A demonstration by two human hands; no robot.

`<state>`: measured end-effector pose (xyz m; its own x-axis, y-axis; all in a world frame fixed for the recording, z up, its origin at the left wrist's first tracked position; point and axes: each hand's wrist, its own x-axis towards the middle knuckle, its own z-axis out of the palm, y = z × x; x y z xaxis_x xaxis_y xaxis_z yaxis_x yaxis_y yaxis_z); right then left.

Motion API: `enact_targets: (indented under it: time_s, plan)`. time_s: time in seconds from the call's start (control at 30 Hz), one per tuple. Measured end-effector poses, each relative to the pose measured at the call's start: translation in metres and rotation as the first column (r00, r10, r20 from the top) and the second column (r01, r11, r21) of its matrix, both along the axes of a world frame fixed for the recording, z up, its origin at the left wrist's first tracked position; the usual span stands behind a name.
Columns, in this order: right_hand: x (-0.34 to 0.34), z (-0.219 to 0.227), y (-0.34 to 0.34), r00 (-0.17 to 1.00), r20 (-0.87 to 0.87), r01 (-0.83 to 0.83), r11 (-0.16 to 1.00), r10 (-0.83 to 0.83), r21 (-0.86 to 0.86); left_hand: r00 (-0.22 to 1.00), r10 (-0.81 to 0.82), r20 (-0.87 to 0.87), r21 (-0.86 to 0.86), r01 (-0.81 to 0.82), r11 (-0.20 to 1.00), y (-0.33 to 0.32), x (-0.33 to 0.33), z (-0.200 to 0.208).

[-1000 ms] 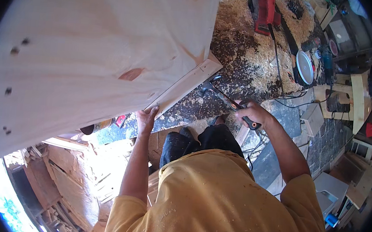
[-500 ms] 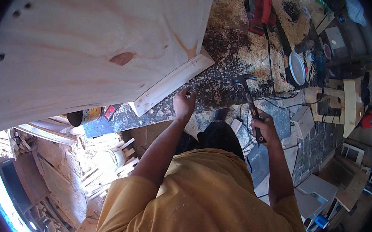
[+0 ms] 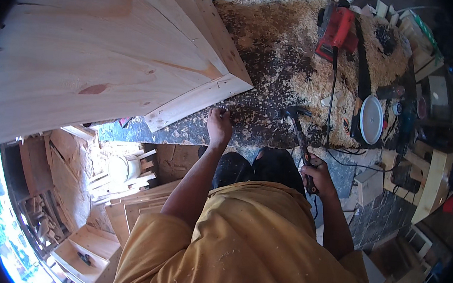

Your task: Hammering nails into wooden components to assemble a furniture piece in a workshop.

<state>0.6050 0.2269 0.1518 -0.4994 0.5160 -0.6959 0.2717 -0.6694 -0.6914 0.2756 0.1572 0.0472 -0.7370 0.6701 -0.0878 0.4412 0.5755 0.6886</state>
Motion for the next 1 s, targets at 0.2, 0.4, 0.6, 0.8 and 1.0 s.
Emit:
enact_targets:
  time_s: [0.2,0.4,0.6,0.8,1.0]
  plan:
    - [0.0,-0.024,0.041,0.999,-0.026,-0.036,0.972,0.031,-0.23,0.924,0.186,0.335,0.256,-0.279,0.925,-0.009,0.022,0.012]
    - [-0.008,-0.038,0.051,0.967,0.112,-0.246,0.953,0.228,0.178,0.906,0.157,0.393,0.399,-0.322,0.858,0.014,0.021,0.028]
    - [0.007,-0.049,0.038,0.975,0.205,-0.182,0.822,0.082,0.539,0.991,0.068,-0.116,0.554,0.008,0.833,0.032,-0.002,0.015]
    - [-0.014,-0.034,0.049,0.959,0.262,-0.243,0.798,0.111,0.551,1.0,0.007,0.023,0.505,-0.018,0.863,0.039,-0.011,-0.001]
    - [-0.014,-0.07,0.045,0.979,0.191,-0.181,0.722,0.068,0.668,0.993,-0.052,-0.103,0.586,0.102,0.804,0.048,-0.012,-0.001]
